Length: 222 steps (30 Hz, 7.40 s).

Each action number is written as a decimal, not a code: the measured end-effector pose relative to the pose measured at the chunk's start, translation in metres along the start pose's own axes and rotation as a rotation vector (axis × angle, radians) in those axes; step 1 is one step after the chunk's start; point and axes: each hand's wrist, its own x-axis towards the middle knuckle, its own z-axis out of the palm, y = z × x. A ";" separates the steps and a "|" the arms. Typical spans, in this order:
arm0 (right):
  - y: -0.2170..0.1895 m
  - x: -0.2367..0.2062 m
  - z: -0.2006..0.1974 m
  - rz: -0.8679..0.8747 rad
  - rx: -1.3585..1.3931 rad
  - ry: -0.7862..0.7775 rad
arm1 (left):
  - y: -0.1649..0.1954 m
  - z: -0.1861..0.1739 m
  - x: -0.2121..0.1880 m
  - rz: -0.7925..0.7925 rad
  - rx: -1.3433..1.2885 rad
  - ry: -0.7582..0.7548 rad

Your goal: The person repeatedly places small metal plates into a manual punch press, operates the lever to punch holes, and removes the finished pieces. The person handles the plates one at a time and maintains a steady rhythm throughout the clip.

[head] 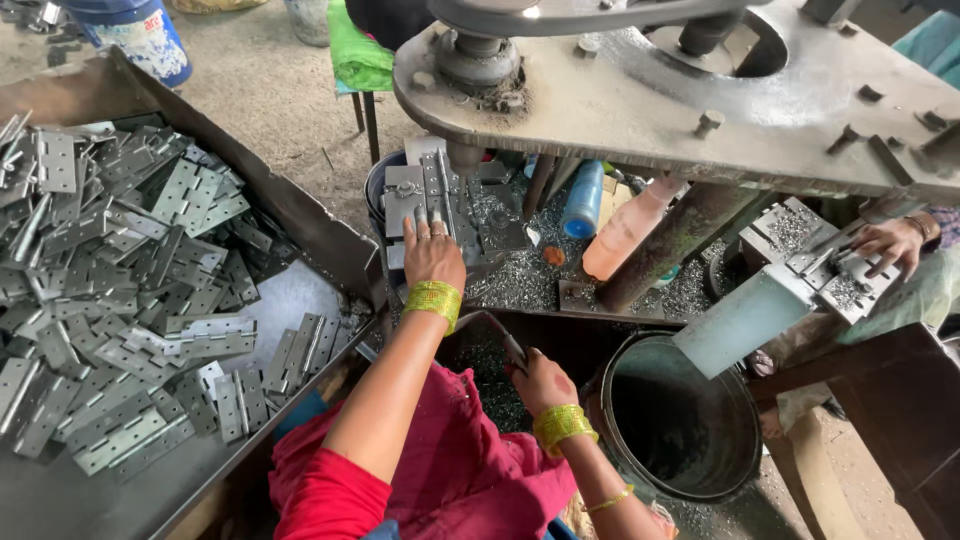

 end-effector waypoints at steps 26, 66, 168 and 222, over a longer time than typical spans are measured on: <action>0.000 -0.002 0.014 0.077 0.024 -0.016 | -0.005 -0.037 -0.001 -0.003 0.070 -0.063; -0.027 0.021 -0.036 -0.002 -0.045 -0.049 | -0.007 -0.043 0.022 -0.034 0.082 -0.081; -0.073 0.014 -0.083 -0.274 0.094 0.372 | -0.022 -0.016 -0.007 0.151 0.061 0.186; -0.013 0.037 -0.023 0.008 -0.125 -0.049 | -0.006 -0.001 -0.004 0.145 0.089 0.156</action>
